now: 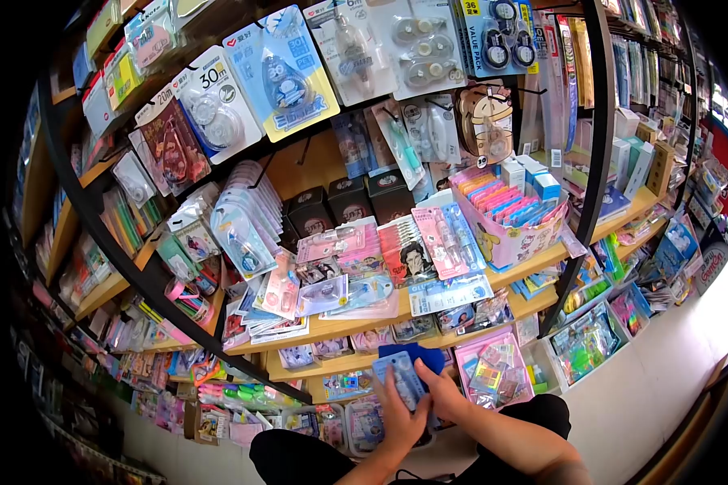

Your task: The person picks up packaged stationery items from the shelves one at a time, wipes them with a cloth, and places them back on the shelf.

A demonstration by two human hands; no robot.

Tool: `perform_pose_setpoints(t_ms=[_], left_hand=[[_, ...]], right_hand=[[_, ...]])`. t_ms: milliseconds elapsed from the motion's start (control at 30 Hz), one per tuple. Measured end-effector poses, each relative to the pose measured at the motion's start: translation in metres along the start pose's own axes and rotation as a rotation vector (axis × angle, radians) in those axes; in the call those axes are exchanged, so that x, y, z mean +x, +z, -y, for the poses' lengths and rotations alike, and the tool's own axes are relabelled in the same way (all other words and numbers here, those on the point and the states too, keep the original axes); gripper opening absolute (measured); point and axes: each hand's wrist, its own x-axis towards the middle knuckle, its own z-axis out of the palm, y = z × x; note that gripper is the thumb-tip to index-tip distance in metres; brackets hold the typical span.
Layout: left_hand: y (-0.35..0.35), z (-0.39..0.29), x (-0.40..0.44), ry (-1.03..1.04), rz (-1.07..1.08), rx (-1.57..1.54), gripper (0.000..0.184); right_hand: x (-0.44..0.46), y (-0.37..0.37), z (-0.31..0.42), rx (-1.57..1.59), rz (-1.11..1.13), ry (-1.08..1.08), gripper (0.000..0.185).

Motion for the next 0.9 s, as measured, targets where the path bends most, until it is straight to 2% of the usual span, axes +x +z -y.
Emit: perform_pose_setpoints(t_ms=[33, 167, 267, 300, 400, 533, 600, 667, 767, 867, 900], left_hand=[[-0.001, 0.001, 0.003, -0.046, -0.021, -0.053, 0.069], [-0.01, 0.012, 0.017, 0.016, -0.121, -0.136, 0.07], [-0.031, 0.0, 0.038, 0.094, -0.06, -0.098, 0.067], [-0.037, 0.002, 0.047, 0.128, -0.049, -0.069, 0.069], [-0.047, 0.003, 0.077, 0.122, -0.096, -0.264, 0.073], [-0.068, 0.004, 0.137, 0.155, -0.061, -0.215, 0.072], [-0.078, 0.001, 0.179, 0.185, -0.102, -0.084, 0.072], [-0.082, -0.005, 0.22, 0.082, -0.16, 0.016, 0.071], [-0.076, -0.003, 0.27, -0.04, -0.047, 0.18, 0.068], [-0.071, -0.002, 0.302, 0.07, 0.247, 0.432, 0.068], [-0.071, -0.008, 0.305, 0.082, 0.373, 0.512, 0.06]], right_hand=[[-0.003, 0.002, 0.001, -0.053, 0.05, -0.01, 0.034], [-0.013, 0.003, 0.0, -0.172, 0.121, 0.091, 0.036], [-0.017, 0.003, 0.004, -0.265, 0.204, 0.078, 0.037], [-0.014, 0.0, -0.001, -0.337, 0.25, -0.014, 0.037], [-0.018, 0.0, 0.001, -0.519, 0.331, -0.027, 0.037], [-0.018, -0.001, -0.002, -0.59, 0.406, 0.051, 0.035], [-0.013, -0.003, -0.003, -0.52, 0.372, 0.043, 0.035], [-0.001, -0.012, -0.007, -0.479, 0.327, 0.018, 0.035], [0.018, -0.026, -0.015, -0.481, 0.324, 0.009, 0.036], [0.03, -0.033, -0.015, -0.507, 0.335, -0.078, 0.036], [0.033, -0.036, -0.015, -0.515, 0.328, -0.07, 0.036]])
